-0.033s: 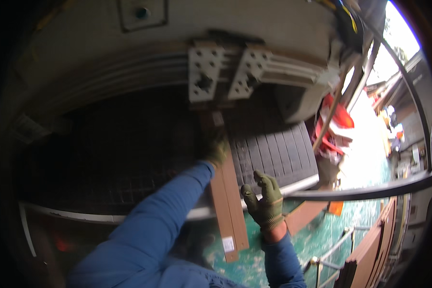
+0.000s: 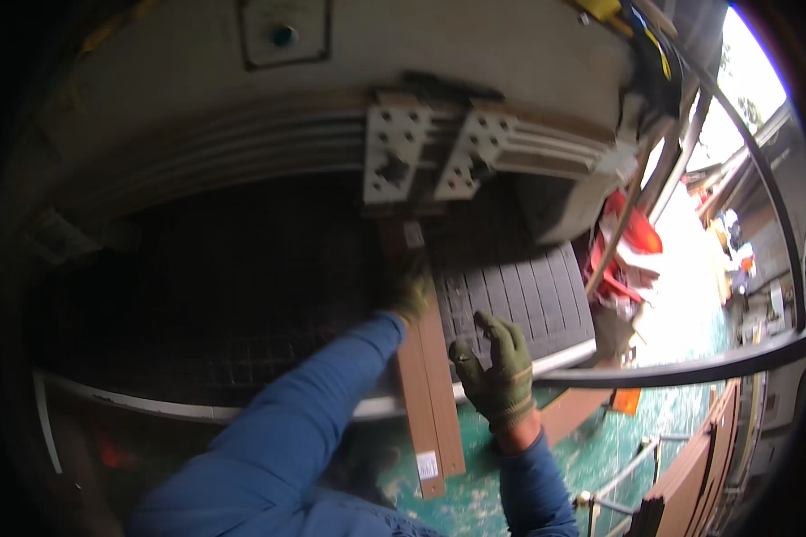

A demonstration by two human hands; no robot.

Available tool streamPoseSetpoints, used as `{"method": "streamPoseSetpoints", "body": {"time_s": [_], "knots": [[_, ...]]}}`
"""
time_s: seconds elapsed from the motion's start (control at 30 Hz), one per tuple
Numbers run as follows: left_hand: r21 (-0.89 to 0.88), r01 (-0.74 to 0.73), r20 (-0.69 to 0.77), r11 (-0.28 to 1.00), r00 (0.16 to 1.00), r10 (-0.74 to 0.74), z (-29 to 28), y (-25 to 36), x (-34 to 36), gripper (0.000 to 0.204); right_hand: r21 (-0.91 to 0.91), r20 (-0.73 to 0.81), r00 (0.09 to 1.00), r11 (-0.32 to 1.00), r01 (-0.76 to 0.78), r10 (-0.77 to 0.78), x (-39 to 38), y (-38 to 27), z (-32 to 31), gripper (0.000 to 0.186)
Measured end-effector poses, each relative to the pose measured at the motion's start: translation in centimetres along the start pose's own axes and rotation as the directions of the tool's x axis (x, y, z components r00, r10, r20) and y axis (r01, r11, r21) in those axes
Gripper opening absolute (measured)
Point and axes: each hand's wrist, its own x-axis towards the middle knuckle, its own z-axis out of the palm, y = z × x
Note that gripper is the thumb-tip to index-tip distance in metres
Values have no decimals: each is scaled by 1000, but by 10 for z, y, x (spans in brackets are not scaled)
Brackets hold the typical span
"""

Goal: The person selects long wooden planks from a stack, carries them to a cutting machine, and cuts them into shorter pieces. The person then stacks the cut pieces and repeats the process with additional planks.

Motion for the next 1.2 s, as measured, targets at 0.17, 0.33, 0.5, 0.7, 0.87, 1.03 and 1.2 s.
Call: {"method": "streamPoseSetpoints", "body": {"time_s": [0.17,0.33,0.5,0.7,0.87,1.03,1.2], "knots": [[-157,-41,-45,987,998,34,8,-4,8,49,-93,20,908,904,418,-418,170,-71,17,62],[-202,-6,-259,979,965,-47,-11,7,8,43,-269,2,807,777,569,-591,279,-125,65,73],[-167,-56,-175,984,984,26,-12,4,4,43,-402,139,857,763,506,-496,319,-152,92,70],[-383,40,-174,923,978,-114,61,-3,5,48,-417,178,832,726,547,-525,324,-151,96,67],[-260,2,-121,965,992,-35,43,-21,-19,46,-224,-15,718,702,676,-696,284,-98,56,57],[-382,56,14,923,998,-55,36,-18,-4,43,-89,109,951,950,299,-289,101,2,10,52],[-348,74,130,935,991,-30,30,-19,-1,45,-208,334,852,914,-349,402,-171,38,-12,53]]}}
